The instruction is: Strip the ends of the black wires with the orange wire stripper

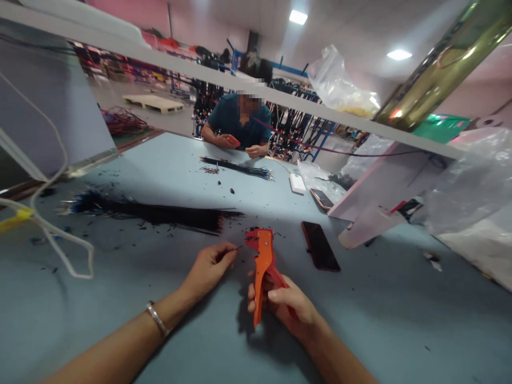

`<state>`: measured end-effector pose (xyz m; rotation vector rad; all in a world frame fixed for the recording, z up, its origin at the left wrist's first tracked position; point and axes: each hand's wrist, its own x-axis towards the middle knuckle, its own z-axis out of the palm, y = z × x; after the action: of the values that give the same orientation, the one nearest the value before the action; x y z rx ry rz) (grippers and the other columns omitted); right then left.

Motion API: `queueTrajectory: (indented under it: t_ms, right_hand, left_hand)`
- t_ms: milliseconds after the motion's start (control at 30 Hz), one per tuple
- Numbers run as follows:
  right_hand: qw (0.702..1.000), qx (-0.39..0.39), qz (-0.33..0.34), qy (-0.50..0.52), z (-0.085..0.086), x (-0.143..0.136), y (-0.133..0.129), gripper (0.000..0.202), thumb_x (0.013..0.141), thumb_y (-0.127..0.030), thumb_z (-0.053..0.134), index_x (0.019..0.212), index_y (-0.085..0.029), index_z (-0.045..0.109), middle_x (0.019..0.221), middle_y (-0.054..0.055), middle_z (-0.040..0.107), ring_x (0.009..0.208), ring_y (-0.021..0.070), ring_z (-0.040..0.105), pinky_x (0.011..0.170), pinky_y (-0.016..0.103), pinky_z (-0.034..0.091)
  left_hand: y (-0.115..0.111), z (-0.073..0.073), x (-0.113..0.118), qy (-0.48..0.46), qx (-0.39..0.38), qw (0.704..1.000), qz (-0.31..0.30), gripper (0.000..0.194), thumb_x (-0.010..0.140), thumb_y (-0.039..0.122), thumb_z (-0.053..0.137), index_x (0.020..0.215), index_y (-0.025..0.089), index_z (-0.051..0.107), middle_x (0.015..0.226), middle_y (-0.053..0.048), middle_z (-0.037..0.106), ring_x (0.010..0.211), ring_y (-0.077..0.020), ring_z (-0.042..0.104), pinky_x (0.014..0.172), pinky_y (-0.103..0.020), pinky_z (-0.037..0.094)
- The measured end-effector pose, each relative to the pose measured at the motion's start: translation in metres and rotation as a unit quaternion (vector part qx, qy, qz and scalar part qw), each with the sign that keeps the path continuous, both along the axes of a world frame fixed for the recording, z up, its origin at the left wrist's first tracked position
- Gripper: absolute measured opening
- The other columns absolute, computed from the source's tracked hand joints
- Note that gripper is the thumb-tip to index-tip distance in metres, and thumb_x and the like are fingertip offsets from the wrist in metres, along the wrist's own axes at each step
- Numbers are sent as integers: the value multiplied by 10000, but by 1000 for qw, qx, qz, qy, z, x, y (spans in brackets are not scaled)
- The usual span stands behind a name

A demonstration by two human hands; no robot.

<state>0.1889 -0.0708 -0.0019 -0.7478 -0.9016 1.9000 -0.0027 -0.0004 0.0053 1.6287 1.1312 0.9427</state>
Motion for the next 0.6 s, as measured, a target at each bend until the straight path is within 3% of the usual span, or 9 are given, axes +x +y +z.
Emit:
queueTrajectory:
  t_ms: [133, 233, 300, 367, 500, 600]
  right_hand:
    - [983, 130, -65, -110, -5, 1, -2, 469, 728, -306, 681, 1155, -166, 548, 950, 83, 625, 816, 216, 632, 727, 353, 508]
    - [928, 265, -136, -224, -4, 4, -4, 411, 799, -275, 609, 1191, -187, 520, 1001, 89, 608, 908, 231, 603, 852, 384, 475]
    - [893, 325, -149, -275, -2, 5, -6, 381, 799, -224, 584, 1175, -199, 529, 1012, 85, 610, 942, 240, 596, 905, 389, 449]
    - [877, 340, -134, -311, 0, 5, -7, 357, 785, -196, 578, 1141, -203, 548, 994, 78, 619, 932, 239, 598, 904, 373, 447]
    - [878, 319, -104, -342, 1, 2, -10, 317, 786, -211, 573, 1103, -202, 559, 968, 80, 621, 894, 239, 599, 839, 347, 472]
    - [878, 335, -113, -323, 1, 1, -9, 334, 791, -239, 567, 1121, -194, 539, 1000, 91, 608, 909, 244, 586, 857, 360, 462]
  left_hand:
    - [0, -4, 1, 17, 29, 999, 12, 255, 815, 356, 517, 758, 159, 668, 674, -4, 640, 670, -157, 571, 645, -239, 436]
    - [1, -8, 1, 31, 47, 998, 29, 227, 816, 329, 524, 795, 166, 682, 744, -19, 682, 733, -170, 607, 696, -249, 452]
    - [2, -11, 0, 37, 59, 997, 32, 228, 819, 324, 524, 791, 169, 689, 747, -21, 684, 734, -173, 614, 696, -252, 458]
    - [3, -12, -1, 37, 61, 997, 29, 229, 822, 323, 526, 789, 171, 694, 753, -25, 688, 743, -179, 621, 700, -259, 465]
    - [2, -10, -1, 24, 36, 999, 27, 213, 812, 314, 543, 808, 171, 701, 765, -32, 708, 741, -190, 634, 694, -269, 482]
    - [2, -6, -1, 22, 59, 997, 41, 194, 795, 305, 562, 779, 178, 709, 735, -30, 694, 725, -189, 624, 687, -273, 484]
